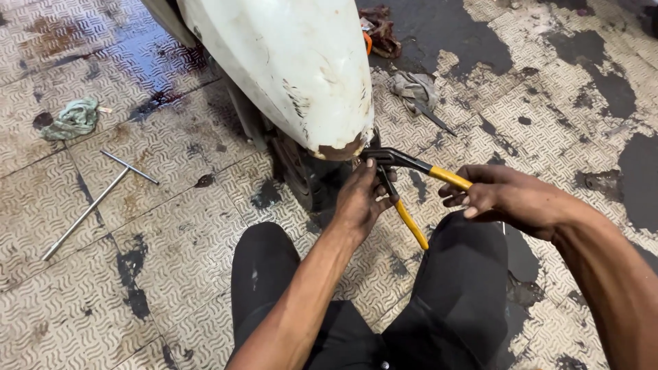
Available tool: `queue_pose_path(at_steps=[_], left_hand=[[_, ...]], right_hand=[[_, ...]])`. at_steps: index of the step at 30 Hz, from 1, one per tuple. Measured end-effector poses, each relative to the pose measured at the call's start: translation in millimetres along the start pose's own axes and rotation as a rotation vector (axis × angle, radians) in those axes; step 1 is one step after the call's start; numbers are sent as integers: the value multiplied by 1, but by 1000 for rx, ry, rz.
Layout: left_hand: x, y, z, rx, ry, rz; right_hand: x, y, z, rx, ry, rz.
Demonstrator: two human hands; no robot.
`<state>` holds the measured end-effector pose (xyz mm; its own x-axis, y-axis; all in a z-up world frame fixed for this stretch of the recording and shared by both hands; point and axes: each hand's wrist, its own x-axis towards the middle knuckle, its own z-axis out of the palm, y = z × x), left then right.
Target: The recorder is using pliers to manipulate or repair a part of a white scooter's front body panel.
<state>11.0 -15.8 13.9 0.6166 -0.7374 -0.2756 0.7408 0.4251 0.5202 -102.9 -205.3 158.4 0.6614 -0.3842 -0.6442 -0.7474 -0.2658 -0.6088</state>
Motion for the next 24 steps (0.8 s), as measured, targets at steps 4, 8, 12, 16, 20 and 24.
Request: queue_pose_path(at_steps=[4, 8, 12, 16, 20, 24], left_hand=[[4, -6, -1, -5, 36, 35], [0, -2, 10, -13, 103, 46], [-2, -7, 11, -36, 71, 75], [-7, -7, 14, -92, 169, 49], [-2, -12, 1, -136, 148, 70], [-7, -6, 8, -229, 104, 65]], right_hand=[[52, 58, -23, 46, -253, -52], [19, 2, -4, -10, -398, -24], [66, 36, -24, -90, -483, -79], [53, 20, -7, -11, -527, -5], [53, 25, 12, 452, -866, -47], [81, 43, 6, 348, -805, -117]])
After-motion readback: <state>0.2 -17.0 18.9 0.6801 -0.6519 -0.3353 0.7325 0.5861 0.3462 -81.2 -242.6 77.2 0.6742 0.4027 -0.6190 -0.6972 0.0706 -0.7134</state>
